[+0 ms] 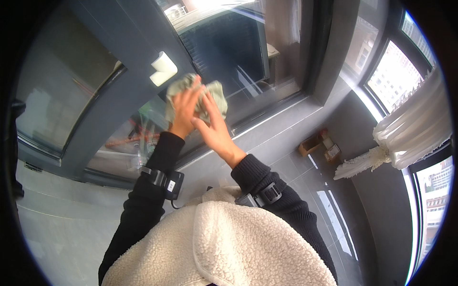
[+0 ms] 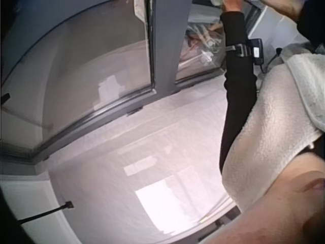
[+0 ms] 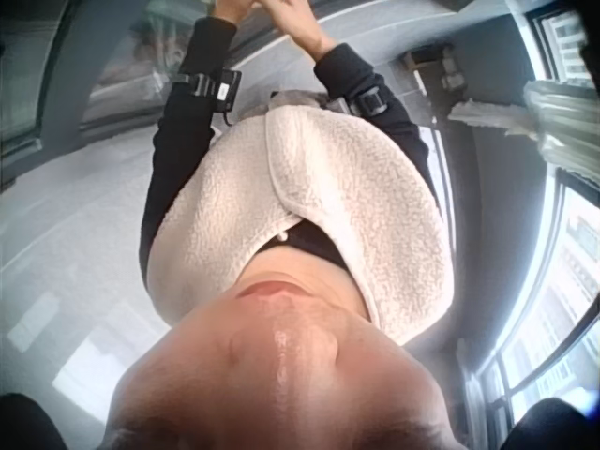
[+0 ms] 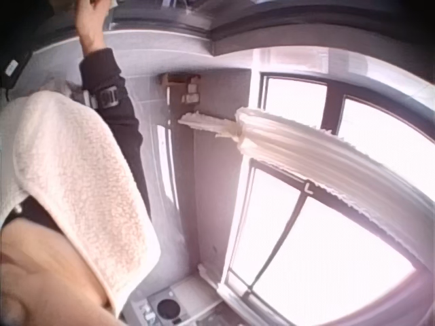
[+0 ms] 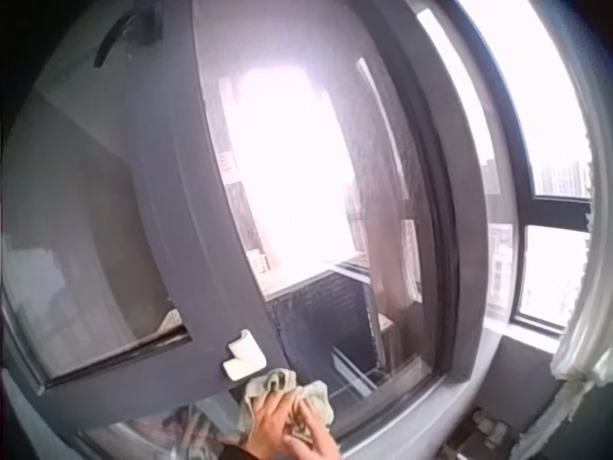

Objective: The person wipes the interior frame and glass of a large window using a light green cloth. They systematically clean the top, sides, and bottom sections of the frame and the glass pane.

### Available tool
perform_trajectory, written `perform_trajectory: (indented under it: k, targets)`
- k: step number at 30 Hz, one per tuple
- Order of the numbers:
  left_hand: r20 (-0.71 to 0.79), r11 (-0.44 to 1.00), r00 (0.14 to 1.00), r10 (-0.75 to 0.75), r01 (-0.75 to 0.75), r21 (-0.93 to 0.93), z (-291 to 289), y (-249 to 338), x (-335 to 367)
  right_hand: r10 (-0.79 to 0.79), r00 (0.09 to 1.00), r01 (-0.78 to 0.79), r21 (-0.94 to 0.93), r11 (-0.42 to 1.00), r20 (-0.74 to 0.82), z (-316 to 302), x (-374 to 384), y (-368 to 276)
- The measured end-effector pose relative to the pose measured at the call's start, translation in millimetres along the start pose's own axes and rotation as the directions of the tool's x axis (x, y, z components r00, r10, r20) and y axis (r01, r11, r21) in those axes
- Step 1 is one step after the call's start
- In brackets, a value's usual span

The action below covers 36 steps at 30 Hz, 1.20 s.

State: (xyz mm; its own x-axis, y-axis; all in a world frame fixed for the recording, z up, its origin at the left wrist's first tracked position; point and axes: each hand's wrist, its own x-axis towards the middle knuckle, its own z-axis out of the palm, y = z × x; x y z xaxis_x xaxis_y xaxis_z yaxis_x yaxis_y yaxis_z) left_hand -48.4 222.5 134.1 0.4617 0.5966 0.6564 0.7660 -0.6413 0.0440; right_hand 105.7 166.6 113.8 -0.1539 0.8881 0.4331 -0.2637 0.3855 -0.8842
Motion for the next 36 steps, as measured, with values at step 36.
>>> perform_trajectory:
  k: [36]
  targets:
    - [0.355, 0.966, 0.923, -0.149, 0.058, 0.254, -18.7, -29.4, -118.1, 0.726, 0.685, -0.718, -0.108, 0.687, 0.062, -48.8, -64.7, 25.0]
